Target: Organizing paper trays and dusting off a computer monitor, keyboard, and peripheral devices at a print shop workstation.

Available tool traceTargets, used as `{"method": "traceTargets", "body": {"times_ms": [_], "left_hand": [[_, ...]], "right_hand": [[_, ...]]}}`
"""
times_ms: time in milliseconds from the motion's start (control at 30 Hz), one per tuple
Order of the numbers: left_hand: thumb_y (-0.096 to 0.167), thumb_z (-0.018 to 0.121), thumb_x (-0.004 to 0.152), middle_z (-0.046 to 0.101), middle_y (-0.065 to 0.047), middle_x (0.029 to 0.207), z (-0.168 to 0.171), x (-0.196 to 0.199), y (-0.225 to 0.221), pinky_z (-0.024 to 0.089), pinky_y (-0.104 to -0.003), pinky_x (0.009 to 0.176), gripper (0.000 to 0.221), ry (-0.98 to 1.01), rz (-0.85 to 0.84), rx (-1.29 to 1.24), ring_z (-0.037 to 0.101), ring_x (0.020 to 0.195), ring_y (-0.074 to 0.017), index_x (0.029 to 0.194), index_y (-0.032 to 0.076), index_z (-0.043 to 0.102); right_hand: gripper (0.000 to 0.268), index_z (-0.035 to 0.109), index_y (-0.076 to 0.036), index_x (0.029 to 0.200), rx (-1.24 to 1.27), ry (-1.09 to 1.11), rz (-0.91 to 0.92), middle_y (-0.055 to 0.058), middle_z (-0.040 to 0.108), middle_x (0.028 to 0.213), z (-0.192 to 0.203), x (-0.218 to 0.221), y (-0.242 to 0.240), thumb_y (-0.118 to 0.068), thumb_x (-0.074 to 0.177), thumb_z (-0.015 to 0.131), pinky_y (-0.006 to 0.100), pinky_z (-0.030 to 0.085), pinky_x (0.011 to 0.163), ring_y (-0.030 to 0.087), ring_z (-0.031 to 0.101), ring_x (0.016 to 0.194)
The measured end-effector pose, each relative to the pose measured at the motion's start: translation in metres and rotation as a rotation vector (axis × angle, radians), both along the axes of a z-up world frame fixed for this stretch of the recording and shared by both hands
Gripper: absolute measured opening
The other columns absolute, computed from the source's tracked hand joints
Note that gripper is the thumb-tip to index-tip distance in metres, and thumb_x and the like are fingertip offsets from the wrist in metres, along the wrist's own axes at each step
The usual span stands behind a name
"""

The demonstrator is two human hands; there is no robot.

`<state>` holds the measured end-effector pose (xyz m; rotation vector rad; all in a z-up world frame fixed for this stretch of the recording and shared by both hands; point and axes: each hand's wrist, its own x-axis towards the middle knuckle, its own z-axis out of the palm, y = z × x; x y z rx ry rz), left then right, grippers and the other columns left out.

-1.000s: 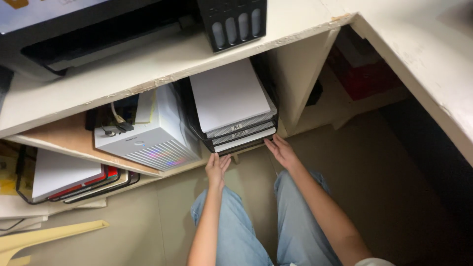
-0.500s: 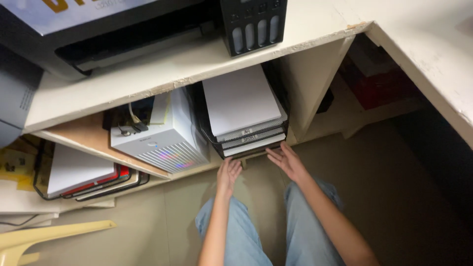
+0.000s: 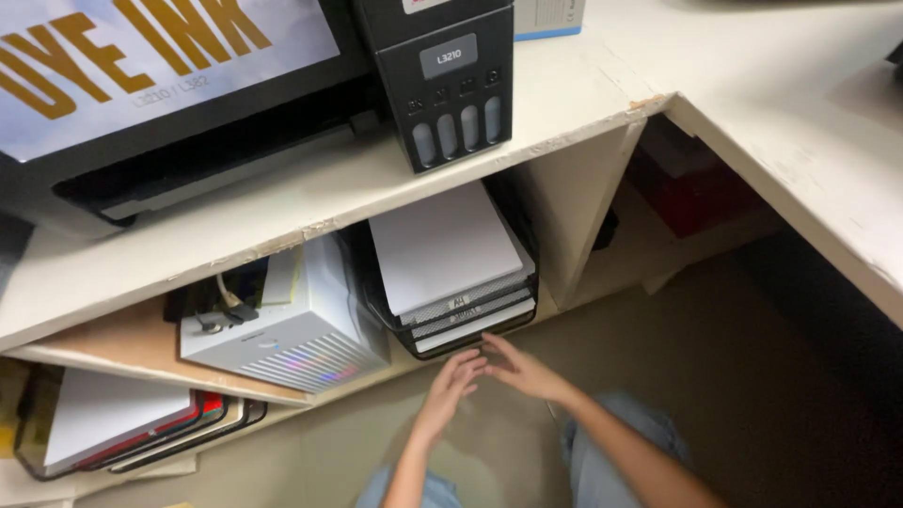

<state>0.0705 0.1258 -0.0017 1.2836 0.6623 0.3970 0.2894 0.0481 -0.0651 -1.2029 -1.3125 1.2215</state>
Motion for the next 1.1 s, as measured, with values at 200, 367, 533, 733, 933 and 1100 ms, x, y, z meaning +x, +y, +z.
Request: {"method": "traceTargets", "body": {"times_ms": [200,367,533,733,933,1100], "left_hand": [[0.020,0.063,0.100,0.069,-0.011,0.134,0.048,-0.011,-0.020,0.049,-0.034,0.105,0.045,0.259,0.081,0.409,0.064,0.129,-0.0187,0.143,0.011,0.056],[0.016,0.061,0.100,0.069,-0.013,0.135,0.069,-0.019,-0.023,0.050,-0.033,0.105,0.042,0.122,0.212,0.362,0.064,0.128,-0.0206,0.141,0.007,0.057],[0.015,0.060,0.100,0.070,-0.010,0.136,0.131,-0.025,-0.029,0.053,-0.031,0.100,0.043,0.262,0.327,0.274,0.069,0.112,-0.0225,0.142,0.009,0.057],[0.015,0.059,0.101,0.069,-0.011,0.136,0.221,-0.033,-0.042,0.051,-0.032,0.104,0.038,0.173,0.470,0.171,0.065,0.128,-0.0182,0.139,0.007,0.059],[0.015,0.059,0.101,0.072,-0.011,0.133,0.324,-0.041,-0.059,0.053,-0.031,0.103,0.037,0.185,0.570,0.165,0.068,0.124,-0.0188,0.137,0.007,0.061],[0.013,0.060,0.100,0.071,-0.012,0.131,0.411,-0.058,-0.079,0.054,-0.031,0.102,0.037,0.186,0.584,0.274,0.069,0.122,-0.0199,0.137,0.005,0.059]], "right_hand": [[0.071,0.034,-0.011,0.155,-0.072,-0.317,-0.105,0.014,0.055,0.150,0.092,-0.030,-0.009,-0.020,0.094,0.069,0.036,0.061,0.084,0.025,0.072,0.105],[0.067,0.036,-0.008,0.155,0.013,-0.299,-0.091,0.017,0.061,0.143,0.132,-0.047,0.007,-0.015,0.096,0.066,0.038,0.058,0.093,0.028,0.073,0.112],[0.062,0.041,-0.002,0.151,0.128,-0.383,-0.113,0.023,0.063,0.140,0.204,-0.061,0.016,-0.012,0.095,0.067,0.042,0.053,0.099,0.035,0.069,0.119],[0.053,0.050,-0.001,0.141,-0.038,-0.359,-0.046,0.023,0.065,0.132,0.327,-0.067,0.017,-0.014,0.093,0.067,0.040,0.056,0.095,0.033,0.070,0.116],[0.048,0.055,-0.002,0.138,-0.054,-0.452,0.038,0.023,0.067,0.129,0.446,-0.074,0.007,-0.018,0.093,0.065,0.041,0.057,0.091,0.039,0.069,0.110],[0.055,0.051,-0.004,0.141,0.082,-0.642,0.109,0.025,0.065,0.124,0.550,-0.094,-0.012,-0.022,0.092,0.067,0.048,0.054,0.090,0.045,0.065,0.107]]}}
